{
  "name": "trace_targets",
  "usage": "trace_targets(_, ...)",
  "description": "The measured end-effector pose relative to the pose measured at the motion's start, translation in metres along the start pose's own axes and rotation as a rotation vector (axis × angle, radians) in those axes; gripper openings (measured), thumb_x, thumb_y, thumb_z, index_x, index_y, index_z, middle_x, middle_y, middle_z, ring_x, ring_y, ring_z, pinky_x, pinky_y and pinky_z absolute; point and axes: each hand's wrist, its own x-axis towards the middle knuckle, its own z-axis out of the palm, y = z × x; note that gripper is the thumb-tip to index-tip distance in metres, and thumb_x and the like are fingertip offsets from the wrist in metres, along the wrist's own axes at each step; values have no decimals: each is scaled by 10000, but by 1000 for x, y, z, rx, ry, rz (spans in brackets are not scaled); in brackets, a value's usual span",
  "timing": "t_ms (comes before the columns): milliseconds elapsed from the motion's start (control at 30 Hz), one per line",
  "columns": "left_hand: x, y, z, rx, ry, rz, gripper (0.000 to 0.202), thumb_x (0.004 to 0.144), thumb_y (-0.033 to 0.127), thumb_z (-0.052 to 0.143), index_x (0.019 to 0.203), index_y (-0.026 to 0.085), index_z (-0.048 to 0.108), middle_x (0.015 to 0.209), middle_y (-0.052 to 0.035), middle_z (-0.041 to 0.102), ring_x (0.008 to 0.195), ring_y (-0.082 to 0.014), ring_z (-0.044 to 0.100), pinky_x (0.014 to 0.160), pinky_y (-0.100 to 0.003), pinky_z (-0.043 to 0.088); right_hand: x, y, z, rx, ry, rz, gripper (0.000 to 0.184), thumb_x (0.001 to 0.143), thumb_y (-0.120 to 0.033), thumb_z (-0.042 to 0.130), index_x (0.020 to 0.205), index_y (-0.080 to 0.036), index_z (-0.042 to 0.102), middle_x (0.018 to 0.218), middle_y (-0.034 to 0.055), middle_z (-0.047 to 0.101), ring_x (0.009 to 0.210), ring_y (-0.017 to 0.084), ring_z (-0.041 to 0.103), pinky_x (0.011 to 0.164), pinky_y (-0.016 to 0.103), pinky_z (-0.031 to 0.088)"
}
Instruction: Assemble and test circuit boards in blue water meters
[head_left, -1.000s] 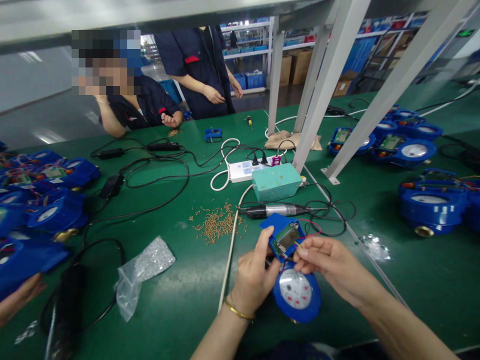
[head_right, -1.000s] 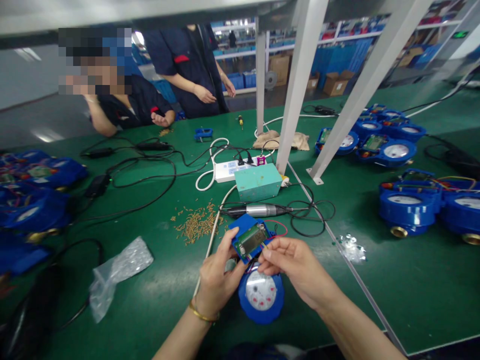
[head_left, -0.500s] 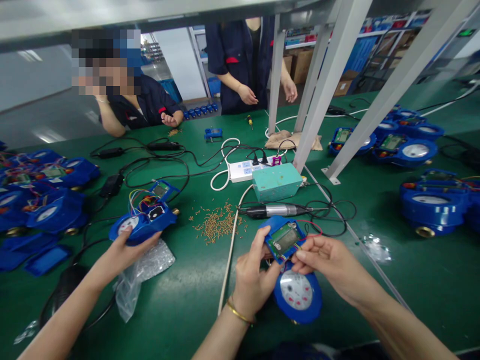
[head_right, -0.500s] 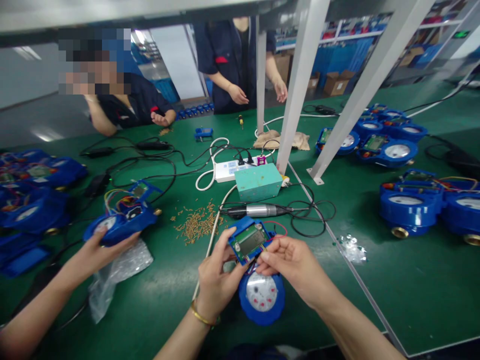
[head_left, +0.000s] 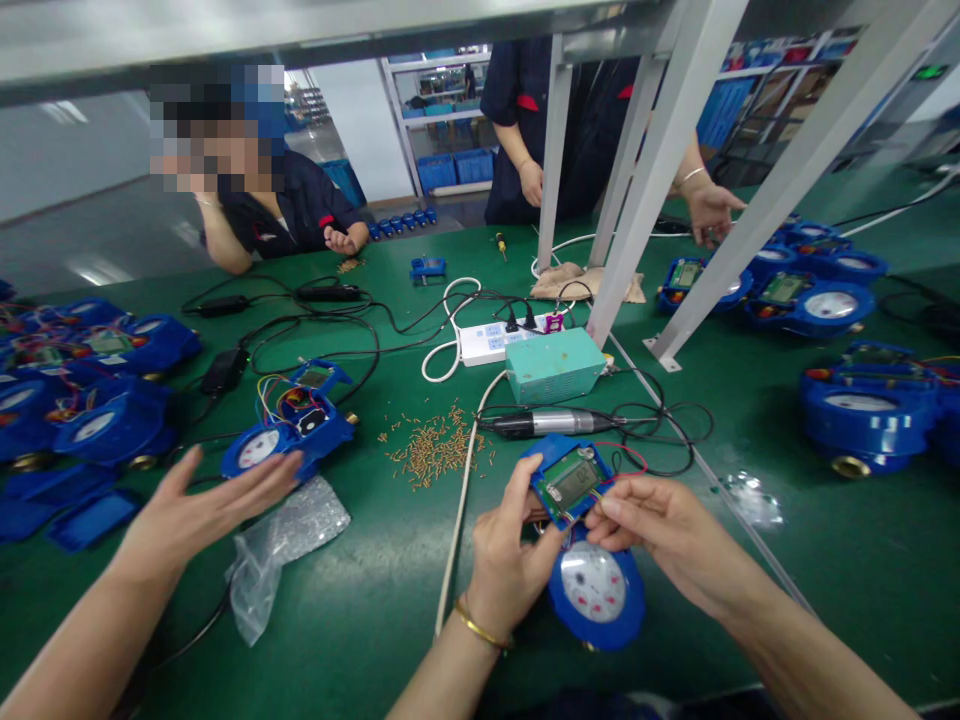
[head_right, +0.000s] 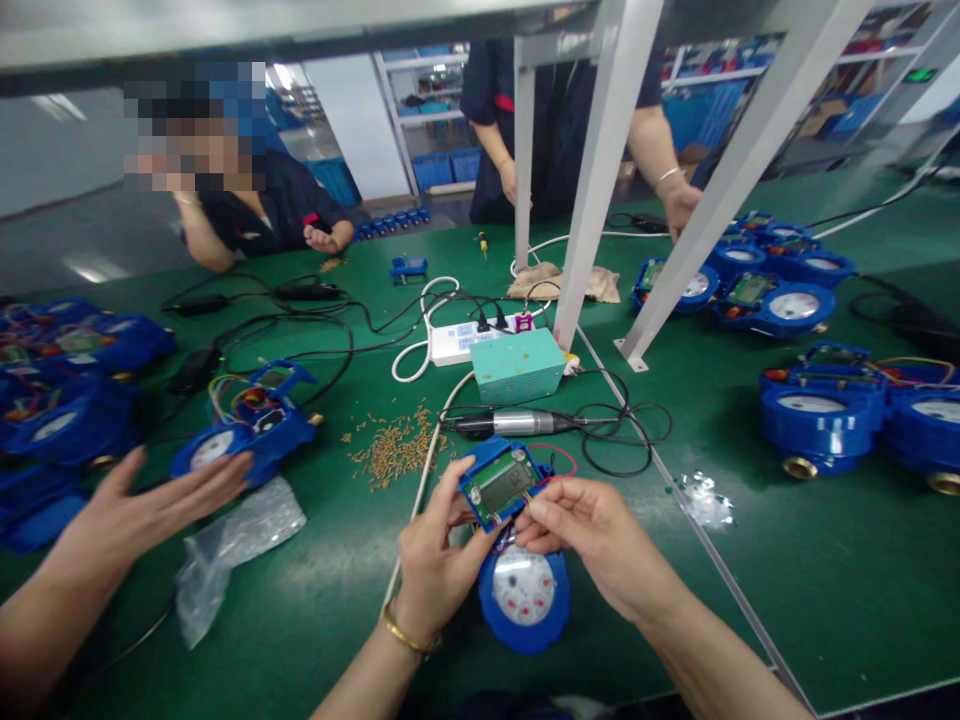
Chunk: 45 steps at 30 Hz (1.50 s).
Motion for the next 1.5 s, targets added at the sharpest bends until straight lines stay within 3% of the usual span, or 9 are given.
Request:
trace_targets(467, 2, -1, 0, -1, 23, 58, 579, 867, 155, 672, 1395, 199, 441, 902, 5, 776, 702, -103, 743, 746, -157, 617, 2, 3, -2, -7, -18, -25, 342, 695, -457, 865, 677, -154, 708, 643, 41, 696, 582, 108, 615, 590, 198, 487)
trace_targets(900, -8, -6, 8, -241, 39, -140, 695, 800, 151, 749, 1408, 281, 440, 921, 37, 774, 742, -110, 747, 741, -178, 621, 3, 5, -4, -89, 0, -56, 364, 693, -491, 858, 711, -159, 709, 648, 48, 711, 592, 122, 650, 590, 196, 516)
trace_targets(1233, -6, -6, 8, -290, 34, -141, 710, 806, 154, 746, 1416, 325, 424, 973, 55, 779, 762, -100, 751, 749, -171, 620, 1, 11, -5, -107, -37, -115, 315, 813, -478, 771, 788, -166, 735, 775, 61, 726, 693, 139, 676, 672, 219, 546)
trace_targets(1500, -5, -4, 5, -202, 53, -71, 727, 782, 120, 759, 1410, 293, 437, 926, 53, 782, 726, -96, 745, 750, -158, 615, -4, 10, -2, -155, -54, -203, 329, 874, -471, 703, 740, -170, 698, 710, 27, 673, 653, 109, 610, 643, 193, 491)
